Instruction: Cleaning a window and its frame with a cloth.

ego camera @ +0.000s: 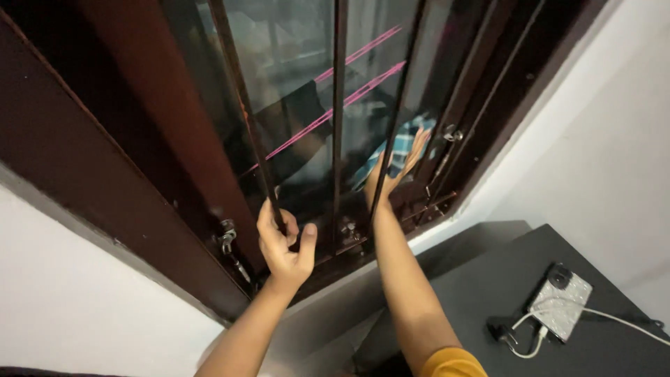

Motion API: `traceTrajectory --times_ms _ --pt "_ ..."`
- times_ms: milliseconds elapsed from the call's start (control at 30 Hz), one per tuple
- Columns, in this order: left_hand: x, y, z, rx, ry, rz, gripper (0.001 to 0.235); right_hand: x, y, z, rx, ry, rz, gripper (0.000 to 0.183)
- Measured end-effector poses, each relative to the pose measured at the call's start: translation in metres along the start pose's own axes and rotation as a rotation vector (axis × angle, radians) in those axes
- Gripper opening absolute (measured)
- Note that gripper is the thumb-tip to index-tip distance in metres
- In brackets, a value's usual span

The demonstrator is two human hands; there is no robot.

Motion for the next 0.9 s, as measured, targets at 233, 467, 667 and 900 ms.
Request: traceTrajectory --times_ms 233,467,667,900 --pt "-0.006 -0.006 -0.003 -0.019 0.011 0.03 0.076 0.006 0.004 -0.002 -0.125 -0.047 0.127 0.074" --pt "-0.005 -0.011 -0.007 0.038 0.023 -0.015 0.076 0.053 -0.09 0.03 -0.189 -0.705 -0.805 0.058" --pt "-0.003 -0.011 -0.009 0.003 -0.018 0.015 0.076 0.119 -0.086 0.041 0.089 -0.374 -0.476 0.052" --pt "0.005 0.0 -0.014 -0.04 -0.086 -0.038 0.078 0.127 -0.136 0.041 -0.027 -0.155 -0.578 0.066"
Point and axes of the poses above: each hand's wrist, its own x-axis towards the middle knuckle, its own z-axis out of the palm, y = z × x, the point moved 3 cm from there along x, towards the middle knuckle, and after that the axes turned 1 degree about -y, right-handed, at the moved point
